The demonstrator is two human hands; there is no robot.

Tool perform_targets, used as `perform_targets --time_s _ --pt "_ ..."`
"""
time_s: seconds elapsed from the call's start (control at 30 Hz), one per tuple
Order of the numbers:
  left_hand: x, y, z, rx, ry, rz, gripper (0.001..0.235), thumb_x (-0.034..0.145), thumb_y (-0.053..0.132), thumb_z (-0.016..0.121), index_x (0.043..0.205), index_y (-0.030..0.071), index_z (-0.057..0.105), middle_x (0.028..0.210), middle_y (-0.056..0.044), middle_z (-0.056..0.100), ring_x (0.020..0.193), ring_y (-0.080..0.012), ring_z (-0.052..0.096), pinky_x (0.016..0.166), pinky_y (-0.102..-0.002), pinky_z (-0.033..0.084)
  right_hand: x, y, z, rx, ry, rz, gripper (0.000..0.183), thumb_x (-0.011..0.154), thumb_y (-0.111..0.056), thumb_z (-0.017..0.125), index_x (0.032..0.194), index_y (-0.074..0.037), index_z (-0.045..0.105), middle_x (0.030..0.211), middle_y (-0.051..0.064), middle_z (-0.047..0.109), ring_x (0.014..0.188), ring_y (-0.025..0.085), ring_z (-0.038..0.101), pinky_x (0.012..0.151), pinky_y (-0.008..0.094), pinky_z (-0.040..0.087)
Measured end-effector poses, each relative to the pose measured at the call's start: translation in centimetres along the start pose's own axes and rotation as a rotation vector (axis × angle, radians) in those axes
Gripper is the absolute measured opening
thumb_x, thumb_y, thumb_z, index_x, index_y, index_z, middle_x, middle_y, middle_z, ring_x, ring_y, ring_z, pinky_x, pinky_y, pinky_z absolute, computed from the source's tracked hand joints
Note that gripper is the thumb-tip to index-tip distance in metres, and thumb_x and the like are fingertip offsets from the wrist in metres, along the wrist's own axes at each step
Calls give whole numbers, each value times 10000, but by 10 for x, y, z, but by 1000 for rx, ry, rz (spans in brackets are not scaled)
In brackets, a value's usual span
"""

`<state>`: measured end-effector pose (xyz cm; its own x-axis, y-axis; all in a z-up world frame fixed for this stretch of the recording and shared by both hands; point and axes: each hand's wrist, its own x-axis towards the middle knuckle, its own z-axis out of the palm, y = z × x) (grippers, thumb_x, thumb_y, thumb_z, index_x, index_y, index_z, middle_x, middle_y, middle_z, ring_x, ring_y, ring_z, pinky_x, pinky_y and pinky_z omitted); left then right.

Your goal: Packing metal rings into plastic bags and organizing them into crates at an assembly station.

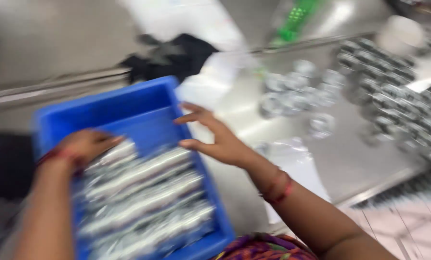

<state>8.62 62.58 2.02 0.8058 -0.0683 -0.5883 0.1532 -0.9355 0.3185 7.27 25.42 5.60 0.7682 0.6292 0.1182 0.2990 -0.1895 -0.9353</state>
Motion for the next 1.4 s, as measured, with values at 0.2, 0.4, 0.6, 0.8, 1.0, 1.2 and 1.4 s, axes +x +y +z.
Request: perform_targets --time_s 0.2,0.4,0.6,0.8,1.0,1.2,1.4 --pt "-21 152 11 -41 791 313 508 823 396 821 1234 106 747 1227 -189 710 1153 -381 662 986 -458 519 -166 103 -204 -1301 864 650 1038 657 -560 946 1338 53 460 1402 326 466 1216 498 489 869 589 455" --pt "56 387 74 -104 647 755 571 802 241 796 1316 64 618 1292 -200 623 1174 -395 591 988 -480 507 -205 209 -269 -850 731 508 659 814 -418 870 1259 -26 583 1239 197 594 1169 364 569 1005 490 496" --pt "125 477 136 106 444 272 1063 717 438 864 1532 60 295 1318 -201 502 1187 -440 520 890 -483 535 -151 155 -340 -849 534 -10 743 600 -235 955 1229 -48 607 1218 203 605 1125 417 532 955 479 459" --pt "157 497 151 -119 786 328 825 796 376 835 1471 48 493 1278 -174 573 1173 -361 591 1062 -491 511 -135 155 -342 -927 203 209 772 519 -250 951 1211 -158 621 1115 81 656 1062 333 571 951 460 477" --pt "163 582 155 149 383 90 705 818 351 803 1427 192 488 1418 -201 474 1256 -436 519 961 -498 532 -159 153 -319 -1003 291 262 728 532 -299 935 1184 -172 639 1132 72 669 1098 366 572 895 537 451" --pt "138 544 169 184 524 201 687 787 287 798 1409 215 515 1425 -170 493 1188 -431 586 901 -462 586 -172 152 -292 -1030 214 288 741 600 -330 913 1260 -115 653 1180 229 652 1068 413 648 902 486 541" --pt "57 454 140 -576 196 208 884 656 365 872 1424 227 456 1375 -170 506 1161 -414 652 880 -490 618 -175 164 -271 -59 416 329 659 694 -177 879 1290 -84 615 1228 213 654 1100 358 660 943 502 542"
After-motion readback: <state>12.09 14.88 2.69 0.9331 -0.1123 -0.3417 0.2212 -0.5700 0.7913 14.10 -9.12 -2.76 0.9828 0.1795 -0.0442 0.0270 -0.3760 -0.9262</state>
